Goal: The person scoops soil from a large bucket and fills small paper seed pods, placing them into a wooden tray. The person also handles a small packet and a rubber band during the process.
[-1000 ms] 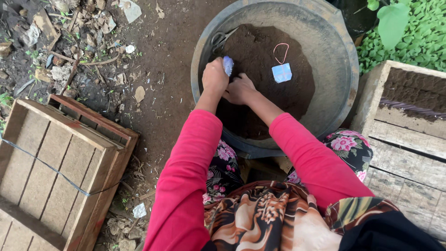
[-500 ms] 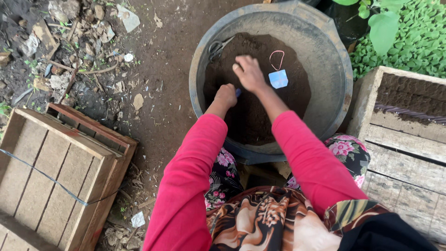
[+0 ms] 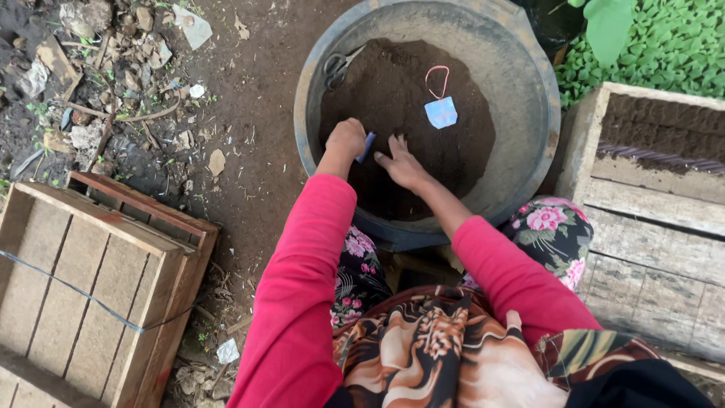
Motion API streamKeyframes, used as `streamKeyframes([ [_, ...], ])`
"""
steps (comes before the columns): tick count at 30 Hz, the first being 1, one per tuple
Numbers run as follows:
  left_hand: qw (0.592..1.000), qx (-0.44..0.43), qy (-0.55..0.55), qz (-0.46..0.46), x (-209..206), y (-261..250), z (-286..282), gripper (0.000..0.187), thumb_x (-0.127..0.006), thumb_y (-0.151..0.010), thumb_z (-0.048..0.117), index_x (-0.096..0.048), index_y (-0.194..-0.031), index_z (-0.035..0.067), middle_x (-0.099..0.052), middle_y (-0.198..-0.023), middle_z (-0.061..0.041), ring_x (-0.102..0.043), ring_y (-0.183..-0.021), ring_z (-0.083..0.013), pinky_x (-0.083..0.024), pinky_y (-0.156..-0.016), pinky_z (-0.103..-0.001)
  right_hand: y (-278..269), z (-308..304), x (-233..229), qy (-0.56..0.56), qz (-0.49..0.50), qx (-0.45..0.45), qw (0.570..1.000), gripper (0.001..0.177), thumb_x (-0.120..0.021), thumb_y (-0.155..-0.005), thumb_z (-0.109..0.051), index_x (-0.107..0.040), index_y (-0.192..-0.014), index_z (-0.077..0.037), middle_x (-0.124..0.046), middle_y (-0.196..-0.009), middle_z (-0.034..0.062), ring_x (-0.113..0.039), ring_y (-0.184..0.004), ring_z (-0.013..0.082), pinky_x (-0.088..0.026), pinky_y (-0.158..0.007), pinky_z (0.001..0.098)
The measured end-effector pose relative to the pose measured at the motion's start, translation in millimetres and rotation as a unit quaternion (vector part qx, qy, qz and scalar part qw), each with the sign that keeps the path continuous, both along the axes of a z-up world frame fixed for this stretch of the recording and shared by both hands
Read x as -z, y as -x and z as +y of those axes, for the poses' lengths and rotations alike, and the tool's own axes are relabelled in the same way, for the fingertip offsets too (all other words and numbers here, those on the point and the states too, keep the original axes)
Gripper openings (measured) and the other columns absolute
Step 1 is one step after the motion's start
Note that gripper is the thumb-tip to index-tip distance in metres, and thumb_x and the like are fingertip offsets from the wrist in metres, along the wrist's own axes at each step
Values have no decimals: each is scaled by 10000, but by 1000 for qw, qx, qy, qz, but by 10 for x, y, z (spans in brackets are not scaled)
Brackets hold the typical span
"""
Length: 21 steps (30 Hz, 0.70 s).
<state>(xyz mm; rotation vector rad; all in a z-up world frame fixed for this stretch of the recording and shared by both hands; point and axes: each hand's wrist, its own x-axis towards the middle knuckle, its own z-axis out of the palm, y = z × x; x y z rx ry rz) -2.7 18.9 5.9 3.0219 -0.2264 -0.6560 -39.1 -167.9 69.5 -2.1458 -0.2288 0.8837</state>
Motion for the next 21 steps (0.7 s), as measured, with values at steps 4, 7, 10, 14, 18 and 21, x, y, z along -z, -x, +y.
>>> streamKeyframes([
  [4, 992, 63, -111, -24, 587, -146, 69, 313, -531, -825, 104, -765, -1030, 75, -748, -918, -81, -734, -865, -255, -639, -712, -368, 8, -74, 142, 4, -31, 11, 999, 730, -561, -1010, -409, -263, -1588, -77, -173, -1647, 202, -192, -1518, 334, -224, -1246, 502],
  [7, 964, -243, 92, -50, -407, 13, -60, 299, -612, -795, 85, -651, -1069, -29, -685, -901, -157, -726, -877, -356, -628, -717, -472, -62, -170, 309, -21, -65, 42, 997, 557, -579, -1023, -356, -435, -1522, -157, -365, -1581, 128, -332, -1465, 292, -327, -1189, 479],
  [10, 956, -268, 115, -16, -486, 13, -46, 573, -912, -669, 193, -637, -1125, -20, -678, -947, -172, -710, -943, -391, -601, -767, -564, 40, -188, -189, -66, -101, 45, 992, 515, -654, -1003, -296, -509, -1448, -80, -493, -1455, 191, -399, -1401, 406, -365, -1139, 596],
  [14, 954, -262, 141, -31, -491, 68, 48, 481, -954, -635, 169, -680, -985, -15, -682, -870, -184, -719, -891, -406, -610, -715, -578, -108, -206, 77, -85, -126, 87, 985, 586, -760, -923, -414, -574, -1408, -143, -504, -1463, 162, -441, -1376, 383, -403, -1116, 565],
  [18, 908, -288, 291, -92, -791, 207, -28, 165, -864, -655, 39, -745, -674, 152, -705, -675, -69, -734, -744, -314, -602, -619, -405, -72, -120, -37, -240, -116, 204, 942, 331, -762, -914, -187, -671, -1223, -110, -695, -1141, 100, -667, -1001, 190, -594, -834, 333],
  [21, 853, -321, 410, -38, -1353, 350, -242, 59, -782, -724, 63, -754, -719, 115, -714, -659, -94, -724, -637, -215, -613, -563, -297, -60, -109, -34, -347, -82, 187, 915, 261, -776, -881, -91, -691, -1124, -51, -727, -973, 113, -674, -815, 118, -625, -696, 264],
])
